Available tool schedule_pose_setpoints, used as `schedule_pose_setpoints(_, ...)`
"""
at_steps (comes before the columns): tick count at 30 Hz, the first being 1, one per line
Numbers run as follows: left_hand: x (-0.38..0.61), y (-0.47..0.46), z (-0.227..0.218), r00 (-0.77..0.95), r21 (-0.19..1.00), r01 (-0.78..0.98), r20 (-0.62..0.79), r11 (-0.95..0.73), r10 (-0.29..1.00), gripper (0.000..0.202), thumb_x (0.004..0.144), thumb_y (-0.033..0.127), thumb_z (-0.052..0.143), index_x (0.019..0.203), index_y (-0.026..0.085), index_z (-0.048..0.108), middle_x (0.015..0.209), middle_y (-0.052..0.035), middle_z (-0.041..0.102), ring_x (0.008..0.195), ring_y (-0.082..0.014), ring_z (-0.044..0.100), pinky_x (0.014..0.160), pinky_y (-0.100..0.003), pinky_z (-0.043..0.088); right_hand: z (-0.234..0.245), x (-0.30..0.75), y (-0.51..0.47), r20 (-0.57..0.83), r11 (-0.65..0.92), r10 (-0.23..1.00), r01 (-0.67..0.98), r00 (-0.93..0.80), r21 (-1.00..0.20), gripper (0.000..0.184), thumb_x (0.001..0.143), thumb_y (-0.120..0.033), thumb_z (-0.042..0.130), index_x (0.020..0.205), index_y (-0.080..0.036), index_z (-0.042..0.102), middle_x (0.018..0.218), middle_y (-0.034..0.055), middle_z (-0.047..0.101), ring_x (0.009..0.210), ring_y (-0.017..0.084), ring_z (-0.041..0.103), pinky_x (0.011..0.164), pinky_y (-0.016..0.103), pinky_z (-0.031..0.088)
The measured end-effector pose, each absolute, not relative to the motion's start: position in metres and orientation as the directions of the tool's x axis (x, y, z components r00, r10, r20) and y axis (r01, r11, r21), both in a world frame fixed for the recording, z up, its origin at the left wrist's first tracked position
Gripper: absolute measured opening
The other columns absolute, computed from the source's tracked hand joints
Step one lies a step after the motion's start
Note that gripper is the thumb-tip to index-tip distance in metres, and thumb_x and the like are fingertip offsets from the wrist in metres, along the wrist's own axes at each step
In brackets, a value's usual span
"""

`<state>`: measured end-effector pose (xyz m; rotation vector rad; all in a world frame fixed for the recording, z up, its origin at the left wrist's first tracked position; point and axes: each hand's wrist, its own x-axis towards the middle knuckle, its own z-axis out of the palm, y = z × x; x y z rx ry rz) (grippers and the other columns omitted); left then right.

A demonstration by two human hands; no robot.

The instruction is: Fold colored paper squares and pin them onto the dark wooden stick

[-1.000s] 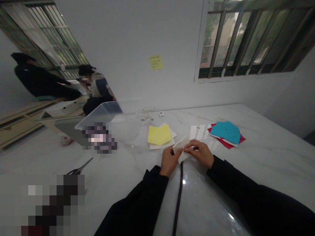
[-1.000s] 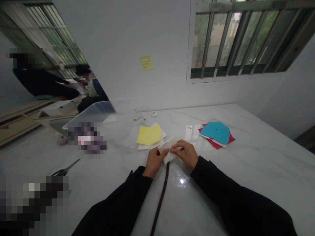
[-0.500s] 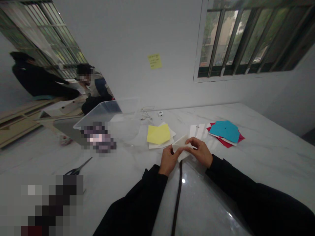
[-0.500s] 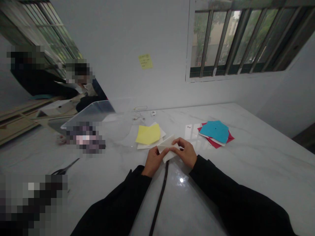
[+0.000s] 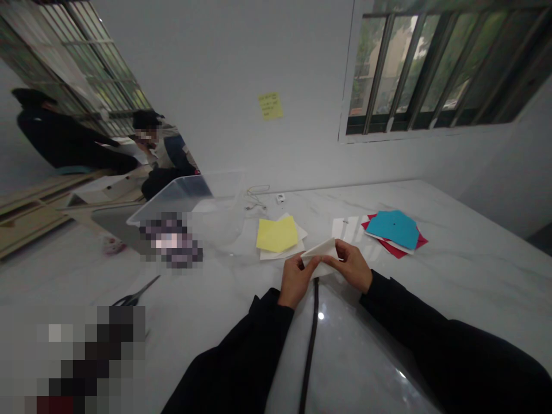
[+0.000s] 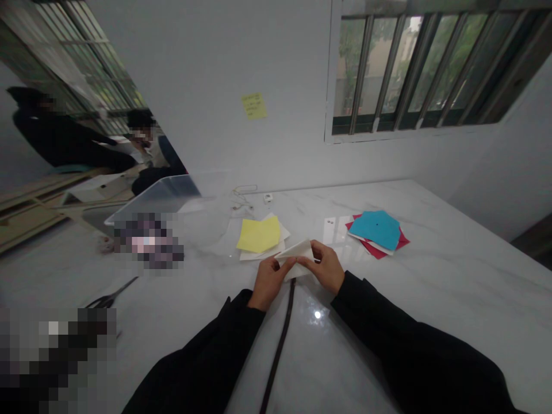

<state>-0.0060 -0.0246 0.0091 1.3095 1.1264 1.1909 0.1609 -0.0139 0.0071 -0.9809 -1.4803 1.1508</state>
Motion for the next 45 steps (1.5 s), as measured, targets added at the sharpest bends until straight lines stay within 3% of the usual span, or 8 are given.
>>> schedule_pose_setpoints(8,-0.006,-0.026,0.014,0.064,0.989,0.076,0.119,-0.124,0.991,0.04,0.075,0.048,0.069,0.094,0.013,0.073,0.076,-0.0033,0.071,0.067,-0.016,0.061,0.06,-0.024,0.047,0.007,0.16,-0.014,0.195,0.209,0.963,0.055,-0.184,-0.976,0.04,0.076,-0.051,0.072,0.099,-0.02,0.064,0.095,0.0051,0.073,0.086,0.023,0.068,0.076,0.036,0.055)
schedule_pose_setpoints(13,-0.006,-0.028,0.02,0.034,0.977,0.161,0.136,-0.14,0.99,0.037,0.075,0.048,0.07,0.088,0.013,0.074,0.059,0.0026,0.059,0.052,-0.0099,0.046,0.051,-0.021,0.036,0.006,0.16,-0.014,0.193,0.204,0.963,0.041,-0.187,-0.978,0.035,0.076,-0.048,0.072,0.096,-0.02,0.064,0.094,0.0048,0.072,0.086,0.023,0.068,0.075,0.035,0.054)
schedule_pose_setpoints(17,-0.006,-0.028,0.021,0.02,0.971,0.183,0.15,-0.151,0.989,0.036,0.075,0.047,0.071,0.086,0.013,0.075,0.056,0.004,0.054,0.05,-0.0085,0.04,0.048,-0.021,0.031,0.006,0.161,-0.014,0.206,0.221,0.963,0.07,-0.176,-0.973,0.032,0.076,-0.045,0.073,0.093,-0.02,0.063,0.088,0.0032,0.071,0.082,0.021,0.066,0.07,0.032,0.053)
schedule_pose_setpoints(45,-0.006,-0.027,0.019,0.021,0.956,0.241,0.165,-0.165,0.986,0.036,0.076,0.046,0.069,0.091,0.014,0.076,0.057,0.0028,0.056,0.05,-0.0091,0.039,0.048,-0.021,0.029,0.006,0.161,-0.013,0.194,0.213,0.966,0.098,-0.171,-0.972,0.03,0.075,-0.044,0.073,0.088,-0.019,0.064,0.079,0.0019,0.067,0.074,0.019,0.064,0.065,0.029,0.051)
